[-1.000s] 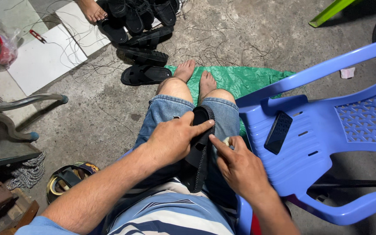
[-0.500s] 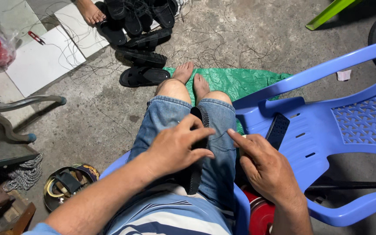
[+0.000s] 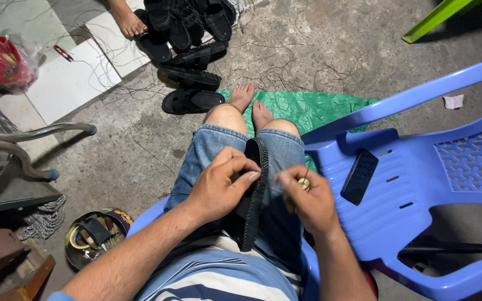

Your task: The person sits on a plastic chair and hand-sews a black sandal using a needle and thread. They repeatedly push the needle through the sandal strap and pull the thread to secure the stitching.

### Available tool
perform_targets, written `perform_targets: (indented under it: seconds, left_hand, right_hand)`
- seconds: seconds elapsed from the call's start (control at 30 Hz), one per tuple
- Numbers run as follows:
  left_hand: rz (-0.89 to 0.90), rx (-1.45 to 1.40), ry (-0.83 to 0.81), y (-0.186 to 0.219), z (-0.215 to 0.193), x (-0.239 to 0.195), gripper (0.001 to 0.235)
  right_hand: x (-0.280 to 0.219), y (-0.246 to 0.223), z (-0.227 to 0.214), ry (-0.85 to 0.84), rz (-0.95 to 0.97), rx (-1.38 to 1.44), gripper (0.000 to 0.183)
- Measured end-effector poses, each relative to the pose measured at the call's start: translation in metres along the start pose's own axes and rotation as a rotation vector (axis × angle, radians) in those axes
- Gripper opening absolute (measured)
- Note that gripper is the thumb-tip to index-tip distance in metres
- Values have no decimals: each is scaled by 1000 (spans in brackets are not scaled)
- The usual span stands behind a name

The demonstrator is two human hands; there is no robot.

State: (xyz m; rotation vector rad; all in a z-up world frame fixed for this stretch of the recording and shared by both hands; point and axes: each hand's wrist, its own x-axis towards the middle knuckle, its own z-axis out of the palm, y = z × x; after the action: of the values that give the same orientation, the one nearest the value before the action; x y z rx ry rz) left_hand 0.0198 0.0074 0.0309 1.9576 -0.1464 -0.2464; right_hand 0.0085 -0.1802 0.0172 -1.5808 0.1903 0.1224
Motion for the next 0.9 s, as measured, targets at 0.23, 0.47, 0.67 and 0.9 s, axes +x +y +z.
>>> perform_targets:
  seconds: [0.23,0.47,0.67,0.9]
  left_hand:
    - [257,211,-4,-2,-2,-20,11]
    - [222,222,-56,-4,-8,-22,8]
    - [247,269,-234,14,-36,-11,8]
    - [70,637,-484,32,-64,14,43]
  right_hand:
    - [-3,-26,-7,-93,-395,-992,8]
    - [-5,-35,-20,124,82,254,6]
    - [23,-13,-214,1120,-239,-242,7]
    - [-17,-27,-39,11,-481,-858,35]
